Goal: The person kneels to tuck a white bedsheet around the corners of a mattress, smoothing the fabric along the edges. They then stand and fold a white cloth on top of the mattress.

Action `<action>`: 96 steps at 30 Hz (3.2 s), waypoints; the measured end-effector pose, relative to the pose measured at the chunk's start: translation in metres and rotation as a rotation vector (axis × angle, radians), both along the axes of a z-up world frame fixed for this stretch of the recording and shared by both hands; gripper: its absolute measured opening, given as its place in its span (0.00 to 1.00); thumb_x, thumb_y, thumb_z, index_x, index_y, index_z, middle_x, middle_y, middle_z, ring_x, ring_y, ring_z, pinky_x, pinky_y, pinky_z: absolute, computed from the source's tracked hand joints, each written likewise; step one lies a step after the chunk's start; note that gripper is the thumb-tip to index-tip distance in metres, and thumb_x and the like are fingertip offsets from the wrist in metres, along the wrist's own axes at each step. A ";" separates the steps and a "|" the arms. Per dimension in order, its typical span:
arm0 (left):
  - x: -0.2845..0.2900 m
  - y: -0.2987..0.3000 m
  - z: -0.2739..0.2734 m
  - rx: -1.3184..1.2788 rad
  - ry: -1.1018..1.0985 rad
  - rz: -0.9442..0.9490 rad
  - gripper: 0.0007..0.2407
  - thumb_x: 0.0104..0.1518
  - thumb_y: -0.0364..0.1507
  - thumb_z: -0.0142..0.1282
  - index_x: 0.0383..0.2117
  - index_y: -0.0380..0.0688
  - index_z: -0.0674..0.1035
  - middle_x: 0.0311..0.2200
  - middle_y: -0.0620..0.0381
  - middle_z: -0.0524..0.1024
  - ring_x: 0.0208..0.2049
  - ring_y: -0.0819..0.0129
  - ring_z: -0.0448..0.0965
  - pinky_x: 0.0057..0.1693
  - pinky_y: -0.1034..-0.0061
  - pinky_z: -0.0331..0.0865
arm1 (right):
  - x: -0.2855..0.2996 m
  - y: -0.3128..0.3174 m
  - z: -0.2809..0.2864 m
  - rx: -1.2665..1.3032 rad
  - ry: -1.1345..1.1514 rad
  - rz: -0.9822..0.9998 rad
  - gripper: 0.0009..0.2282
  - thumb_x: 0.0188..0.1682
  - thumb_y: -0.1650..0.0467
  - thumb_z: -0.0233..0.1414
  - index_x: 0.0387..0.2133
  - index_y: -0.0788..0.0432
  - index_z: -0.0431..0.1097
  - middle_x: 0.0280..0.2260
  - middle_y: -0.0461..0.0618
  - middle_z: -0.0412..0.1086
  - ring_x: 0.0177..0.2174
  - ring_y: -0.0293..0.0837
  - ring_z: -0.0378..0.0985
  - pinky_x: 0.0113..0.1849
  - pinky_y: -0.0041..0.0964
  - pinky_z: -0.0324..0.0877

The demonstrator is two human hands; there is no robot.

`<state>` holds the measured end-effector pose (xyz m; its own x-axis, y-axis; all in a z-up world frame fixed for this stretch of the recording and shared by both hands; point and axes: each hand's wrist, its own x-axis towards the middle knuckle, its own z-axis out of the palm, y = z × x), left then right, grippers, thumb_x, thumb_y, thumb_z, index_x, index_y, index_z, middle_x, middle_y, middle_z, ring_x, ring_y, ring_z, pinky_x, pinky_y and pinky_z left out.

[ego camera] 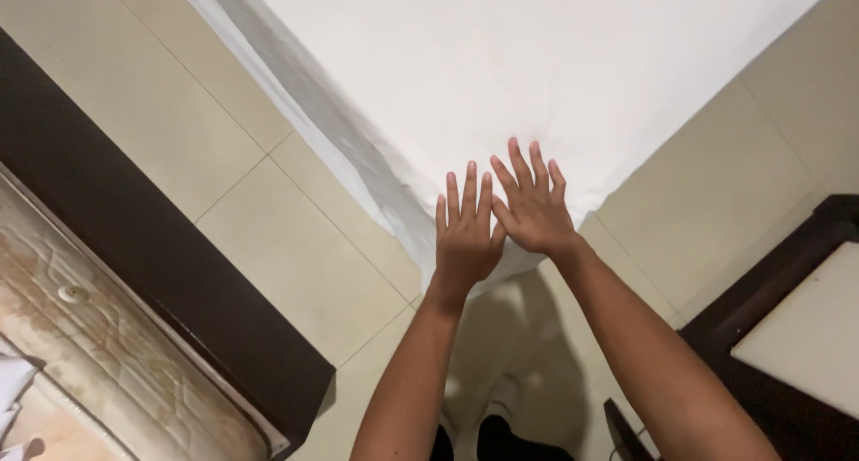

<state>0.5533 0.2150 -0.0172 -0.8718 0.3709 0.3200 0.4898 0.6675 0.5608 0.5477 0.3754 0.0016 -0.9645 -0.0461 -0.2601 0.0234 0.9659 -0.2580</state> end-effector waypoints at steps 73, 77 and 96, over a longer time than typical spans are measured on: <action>0.090 -0.003 -0.123 0.175 0.494 0.053 0.27 0.58 0.31 0.60 0.66 0.47 0.70 0.71 0.43 0.58 0.71 0.40 0.56 0.69 0.45 0.55 | 0.114 0.040 -0.103 -0.286 0.844 0.069 0.30 0.56 0.58 0.50 0.71 0.48 0.49 0.75 0.53 0.34 0.72 0.64 0.30 0.67 0.65 0.39; 0.095 -0.002 -0.124 0.147 0.542 0.117 0.20 0.59 0.28 0.58 0.59 0.44 0.76 0.68 0.47 0.65 0.70 0.47 0.61 0.70 0.50 0.53 | 0.118 0.034 -0.095 -0.305 0.824 0.070 0.26 0.55 0.61 0.52 0.68 0.41 0.56 0.75 0.55 0.32 0.72 0.67 0.29 0.67 0.67 0.41; 0.108 -0.010 -0.113 0.150 0.550 0.074 0.15 0.60 0.24 0.57 0.54 0.38 0.79 0.57 0.50 0.78 0.66 0.57 0.69 0.67 0.52 0.57 | 0.126 -0.012 -0.069 -0.097 0.953 0.260 0.16 0.44 0.74 0.60 0.46 0.48 0.78 0.62 0.41 0.67 0.67 0.51 0.58 0.63 0.67 0.53</action>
